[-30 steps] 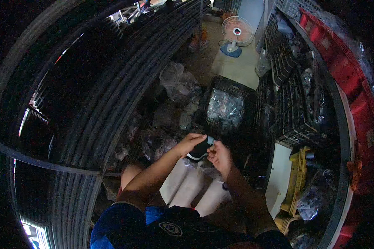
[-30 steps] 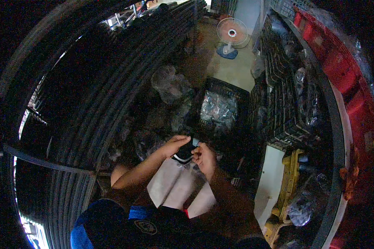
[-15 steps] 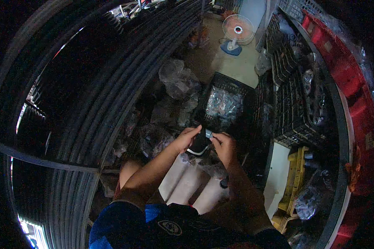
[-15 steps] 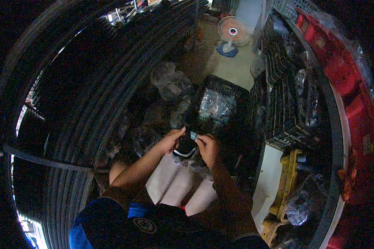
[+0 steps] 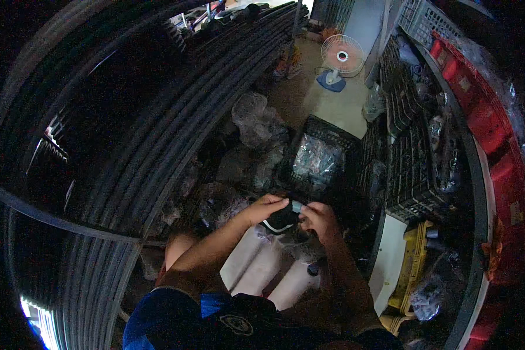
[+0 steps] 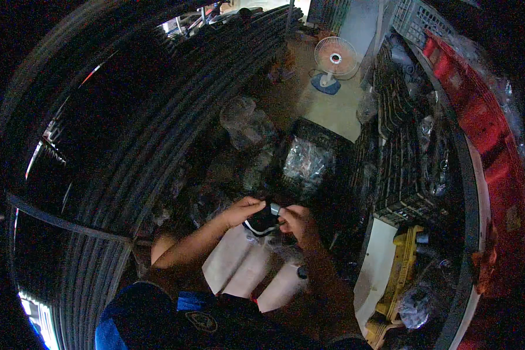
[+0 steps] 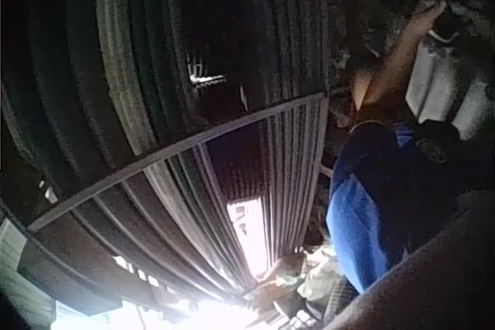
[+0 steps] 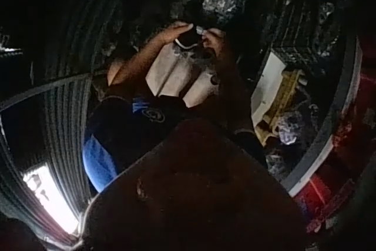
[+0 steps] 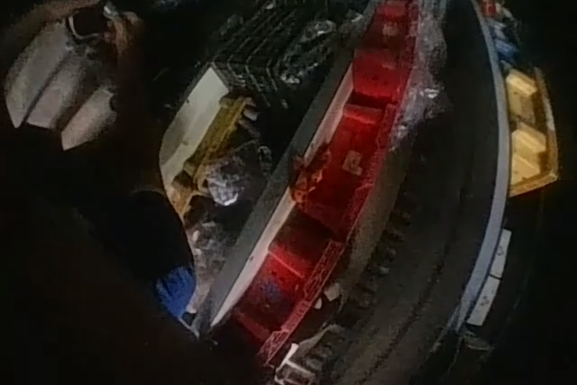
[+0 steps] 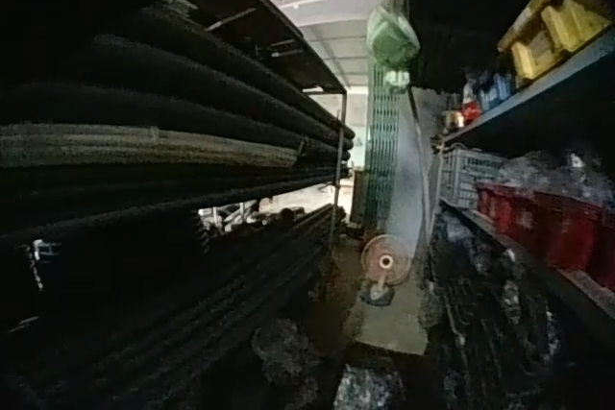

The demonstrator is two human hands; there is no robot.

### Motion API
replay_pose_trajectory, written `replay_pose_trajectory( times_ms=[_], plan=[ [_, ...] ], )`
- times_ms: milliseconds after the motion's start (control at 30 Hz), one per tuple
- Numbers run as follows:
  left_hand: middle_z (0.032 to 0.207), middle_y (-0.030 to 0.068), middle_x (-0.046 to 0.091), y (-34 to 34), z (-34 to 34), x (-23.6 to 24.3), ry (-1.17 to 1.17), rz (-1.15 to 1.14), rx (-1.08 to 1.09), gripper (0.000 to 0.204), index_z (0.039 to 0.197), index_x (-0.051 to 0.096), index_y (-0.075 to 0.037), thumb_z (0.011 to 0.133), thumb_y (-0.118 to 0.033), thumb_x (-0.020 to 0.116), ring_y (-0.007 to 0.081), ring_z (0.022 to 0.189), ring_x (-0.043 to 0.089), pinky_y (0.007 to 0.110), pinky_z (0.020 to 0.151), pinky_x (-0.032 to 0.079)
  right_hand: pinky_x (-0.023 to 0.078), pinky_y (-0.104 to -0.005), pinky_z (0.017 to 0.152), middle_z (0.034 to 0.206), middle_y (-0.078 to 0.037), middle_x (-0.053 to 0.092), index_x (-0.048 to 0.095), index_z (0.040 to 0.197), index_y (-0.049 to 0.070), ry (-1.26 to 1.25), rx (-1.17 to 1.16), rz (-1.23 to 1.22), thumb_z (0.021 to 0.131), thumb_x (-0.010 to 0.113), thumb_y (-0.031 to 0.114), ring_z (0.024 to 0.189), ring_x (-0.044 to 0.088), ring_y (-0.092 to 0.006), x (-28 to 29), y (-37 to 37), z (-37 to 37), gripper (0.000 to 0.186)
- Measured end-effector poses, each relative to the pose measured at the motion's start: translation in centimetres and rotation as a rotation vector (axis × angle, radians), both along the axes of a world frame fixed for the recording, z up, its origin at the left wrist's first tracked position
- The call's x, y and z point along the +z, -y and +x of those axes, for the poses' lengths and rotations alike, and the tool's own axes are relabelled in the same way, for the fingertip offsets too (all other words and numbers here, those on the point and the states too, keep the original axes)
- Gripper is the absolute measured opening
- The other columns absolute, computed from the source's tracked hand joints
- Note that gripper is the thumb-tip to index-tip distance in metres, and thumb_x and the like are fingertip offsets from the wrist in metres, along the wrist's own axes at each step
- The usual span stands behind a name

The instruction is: Sort various hardware components from bags into a storage bin.

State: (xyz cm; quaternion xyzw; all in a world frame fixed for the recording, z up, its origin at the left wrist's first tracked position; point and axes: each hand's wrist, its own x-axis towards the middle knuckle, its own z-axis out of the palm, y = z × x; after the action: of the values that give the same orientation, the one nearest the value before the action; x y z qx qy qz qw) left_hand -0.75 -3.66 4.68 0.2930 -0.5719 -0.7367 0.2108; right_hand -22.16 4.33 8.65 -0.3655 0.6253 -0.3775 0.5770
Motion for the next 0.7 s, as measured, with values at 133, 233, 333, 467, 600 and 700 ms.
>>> replay_pose_trajectory(
  times_ms=[133, 233, 333, 467, 600, 700],
  plan=[
    [0.074, -0.0061, 0.059, 0.2, -0.7, 0.5, -0.024, 0.012, 0.006, 0.037, 0.094, 0.069, -0.006, 0.095, -0.041, 0.059, 0.0034, 0.064, 0.05, 0.022, 0.057, 0.04, 0.053, -0.0336, 0.067, 0.08, -0.011, 0.064, 0.064, 0.102, -0.001, -0.57, -0.077, -0.633, 0.084, 0.069, 0.01, 0.077, 0.066, -0.0217, 1.7, -0.6, 0.6, 0.021],
    [0.065, -0.0065, 0.05, 0.6, -1.2, 0.3, 0.06, 0.117, 0.144, 0.038, 0.09, 0.068, -0.007, 0.093, -0.044, 0.06, 0.0036, 0.057, 0.043, 0.022, 0.05, 0.034, 0.052, -0.0369, 0.072, 0.099, -0.017, 0.062, 0.061, 0.113, 0.004, -0.667, 0.229, -0.821, 0.085, 0.067, 0.011, 0.09, 0.064, -0.0274, 1.8, -0.6, 0.4, 0.029],
    [0.061, -0.0074, 0.042, 0.7, -1.2, 0.1, -0.024, 0.192, 0.159, 0.039, 0.086, 0.067, -0.01, 0.092, -0.048, 0.06, 0.0045, 0.053, 0.039, 0.022, 0.048, 0.029, 0.053, -0.0356, 0.074, 0.092, -0.017, 0.067, 0.068, 0.103, 0.003, -0.816, 0.123, -0.795, 0.081, 0.071, 0.007, 0.088, 0.067, -0.0279, 0.8, -0.5, 0.2, 0.022],
    [0.062, -0.0077, 0.046, 0.4, -0.8, 0.4, 0.045, 0.216, 0.119, 0.038, 0.083, 0.067, -0.011, 0.092, -0.047, 0.06, 0.0035, 0.053, 0.04, 0.021, 0.047, 0.029, 0.054, -0.0347, 0.07, 0.086, -0.016, 0.068, 0.066, 0.1, -0.003, -0.659, 0.141, -0.645, 0.086, 0.069, 0.014, 0.078, 0.069, -0.0245, -0.9, -0.4, 0.3, 0.022],
    [0.065, -0.0076, 0.05, -0.1, -0.7, 1.5, 0.005, 0.141, 0.091, 0.038, 0.081, 0.067, -0.01, 0.092, -0.047, 0.061, 0.002, 0.051, 0.04, 0.02, 0.045, 0.027, 0.055, -0.0314, 0.061, 0.075, -0.013, 0.066, 0.063, 0.089, -0.006, -0.207, 0.108, -0.288, 0.095, 0.06, 0.022, 0.062, 0.066, -0.0199, -1.9, -0.4, -0.1, 0.029],
    [0.068, -0.0074, 0.054, 0.0, -0.6, 2.2, -0.052, 0.119, 0.116, 0.039, 0.081, 0.067, -0.01, 0.092, -0.046, 0.061, 0.0008, 0.05, 0.04, 0.02, 0.044, 0.026, 0.053, -0.03, 0.059, 0.07, -0.011, 0.063, 0.06, 0.086, -0.004, 0.231, 0.08, -0.03, 0.098, 0.055, 0.023, 0.06, 0.064, -0.0181, -1.9, -0.4, 0.1, 0.03]
  ],
)
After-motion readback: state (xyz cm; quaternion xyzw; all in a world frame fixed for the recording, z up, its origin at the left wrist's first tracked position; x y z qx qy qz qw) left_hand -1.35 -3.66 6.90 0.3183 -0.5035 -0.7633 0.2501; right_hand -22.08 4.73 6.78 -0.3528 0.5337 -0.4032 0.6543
